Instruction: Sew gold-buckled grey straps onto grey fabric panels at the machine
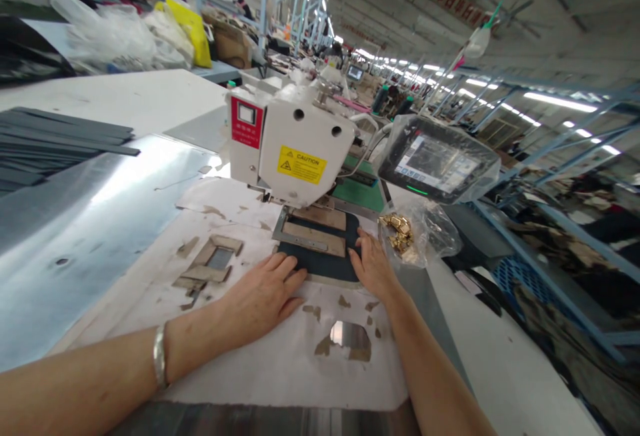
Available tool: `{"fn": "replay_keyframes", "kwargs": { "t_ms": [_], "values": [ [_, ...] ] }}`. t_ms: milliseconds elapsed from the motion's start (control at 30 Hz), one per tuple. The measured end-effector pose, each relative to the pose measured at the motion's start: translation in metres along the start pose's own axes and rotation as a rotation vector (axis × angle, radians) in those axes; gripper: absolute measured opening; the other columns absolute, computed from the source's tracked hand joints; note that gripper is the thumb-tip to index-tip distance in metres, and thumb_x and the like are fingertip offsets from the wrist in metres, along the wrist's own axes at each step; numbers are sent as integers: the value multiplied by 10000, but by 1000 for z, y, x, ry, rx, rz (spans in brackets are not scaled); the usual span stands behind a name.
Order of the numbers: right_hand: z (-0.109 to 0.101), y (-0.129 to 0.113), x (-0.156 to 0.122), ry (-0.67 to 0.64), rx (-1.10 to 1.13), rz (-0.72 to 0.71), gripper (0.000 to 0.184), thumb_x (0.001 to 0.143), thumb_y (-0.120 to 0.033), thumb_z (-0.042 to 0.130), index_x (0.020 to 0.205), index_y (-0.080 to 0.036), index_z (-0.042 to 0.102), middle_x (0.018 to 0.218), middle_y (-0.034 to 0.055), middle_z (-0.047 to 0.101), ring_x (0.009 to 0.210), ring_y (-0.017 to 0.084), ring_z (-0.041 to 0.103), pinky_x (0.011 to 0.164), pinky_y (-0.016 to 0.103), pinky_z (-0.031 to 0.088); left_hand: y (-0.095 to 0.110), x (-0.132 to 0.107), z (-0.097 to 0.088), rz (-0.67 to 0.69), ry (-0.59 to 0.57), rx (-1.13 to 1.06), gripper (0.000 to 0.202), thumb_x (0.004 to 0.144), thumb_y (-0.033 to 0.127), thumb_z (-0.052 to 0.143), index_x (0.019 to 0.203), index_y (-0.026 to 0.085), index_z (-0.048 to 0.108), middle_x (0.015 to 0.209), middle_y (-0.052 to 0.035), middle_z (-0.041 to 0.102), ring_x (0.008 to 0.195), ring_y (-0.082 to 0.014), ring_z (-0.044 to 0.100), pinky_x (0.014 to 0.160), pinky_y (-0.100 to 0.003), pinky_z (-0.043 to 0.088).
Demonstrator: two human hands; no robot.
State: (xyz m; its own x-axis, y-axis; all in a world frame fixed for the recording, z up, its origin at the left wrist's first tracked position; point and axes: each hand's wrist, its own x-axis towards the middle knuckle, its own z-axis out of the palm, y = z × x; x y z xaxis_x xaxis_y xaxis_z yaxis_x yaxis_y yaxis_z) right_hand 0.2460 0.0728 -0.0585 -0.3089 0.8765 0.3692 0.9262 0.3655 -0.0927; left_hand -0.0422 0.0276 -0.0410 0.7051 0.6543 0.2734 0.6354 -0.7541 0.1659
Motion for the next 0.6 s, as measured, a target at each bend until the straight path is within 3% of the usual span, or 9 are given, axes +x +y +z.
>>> {"fn": "replay_keyframes", "kwargs": {
  "t_ms": [333, 433, 500, 600],
  "values": [
    [0, 1, 2, -12, 69, 6, 219, 936, -277, 431, 1085, -146, 524, 1349, 211, 521, 1282, 296, 450, 1051, 534, 377, 0, 0, 2, -9, 3, -7, 318, 937, 332, 509, 1184, 154, 600, 1078, -108, 566, 1018, -262, 508, 921, -416, 441],
    [4, 1, 0, 26, 110, 40, 294, 923, -292, 455, 1178, -156, 513, 1360, 192, 520, 1279, 291, 461, 1045, 519, 390, 1, 0, 0, -19, -10, -14, 301, 928, 323, 525, 1167, 160, 606, 1056, -99, 568, 1000, -255, 513, 922, -413, 440],
    [5, 10, 2, 69, 141, 56, 343, 917, -300, 464, 1231, -170, 514, 1310, 169, 566, 1230, 276, 512, 1021, 481, 422, 0, -1, 0, -19, -3, -21, 282, 927, 323, 526, 1145, 166, 612, 1053, -99, 566, 1005, -258, 511, 921, -414, 440],
    [-3, 40, 16, 119, 45, 166, 282, 912, -226, 420, 1103, -170, 619, 1162, 143, 657, 1115, 254, 595, 980, 416, 450, -1, 0, 2, -10, 15, -43, 266, 930, 320, 517, 1128, 168, 611, 1060, -102, 558, 1009, -256, 505, 919, -414, 440]
  ]
}}
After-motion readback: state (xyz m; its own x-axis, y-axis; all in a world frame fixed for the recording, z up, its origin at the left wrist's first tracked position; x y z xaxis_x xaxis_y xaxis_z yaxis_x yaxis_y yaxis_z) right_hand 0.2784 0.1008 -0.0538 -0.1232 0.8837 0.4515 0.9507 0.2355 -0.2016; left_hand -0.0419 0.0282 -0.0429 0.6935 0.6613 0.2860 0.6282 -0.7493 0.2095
